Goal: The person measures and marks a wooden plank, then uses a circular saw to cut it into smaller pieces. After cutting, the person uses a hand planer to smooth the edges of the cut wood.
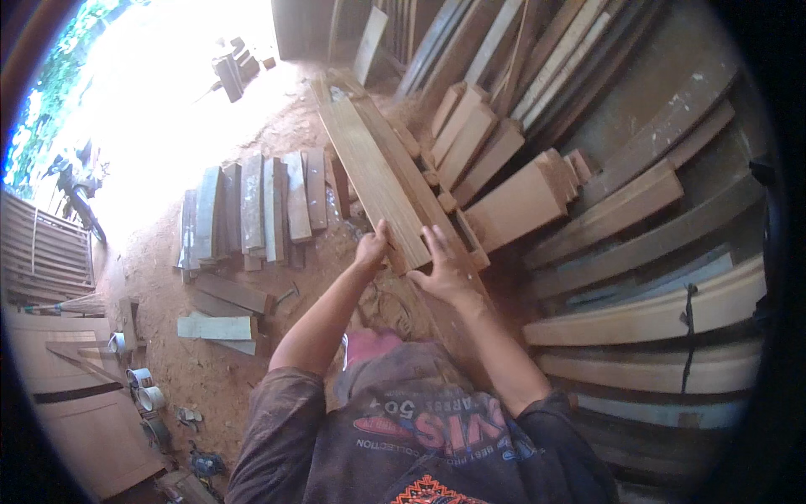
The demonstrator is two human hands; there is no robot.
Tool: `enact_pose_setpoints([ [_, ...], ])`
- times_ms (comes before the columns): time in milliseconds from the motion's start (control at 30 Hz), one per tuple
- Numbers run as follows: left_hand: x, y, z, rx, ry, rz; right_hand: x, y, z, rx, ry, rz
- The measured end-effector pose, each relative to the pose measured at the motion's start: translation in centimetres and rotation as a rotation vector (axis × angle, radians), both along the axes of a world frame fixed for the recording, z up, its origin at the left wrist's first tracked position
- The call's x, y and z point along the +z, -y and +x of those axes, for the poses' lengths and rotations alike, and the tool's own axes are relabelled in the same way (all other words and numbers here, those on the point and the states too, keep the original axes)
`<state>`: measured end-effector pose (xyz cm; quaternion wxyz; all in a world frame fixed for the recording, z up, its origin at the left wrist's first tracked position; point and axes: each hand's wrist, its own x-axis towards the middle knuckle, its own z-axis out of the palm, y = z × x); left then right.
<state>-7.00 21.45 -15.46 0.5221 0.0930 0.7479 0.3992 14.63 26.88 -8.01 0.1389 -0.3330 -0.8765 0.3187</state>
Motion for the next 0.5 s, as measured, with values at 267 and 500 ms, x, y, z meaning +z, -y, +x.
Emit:
enact_pose_setpoints([
  [267, 10.4, 14.1, 5.6, 0.009, -0.015, 0.346, 7.0, 11.1, 24.1, -0.584, 0.318, -0.084],
  [500, 26.1, 9.1, 8.5, -0.437, -0.173, 1.026, 11.6, 19.7, 31.0, -0.976, 0.385, -0.097],
])
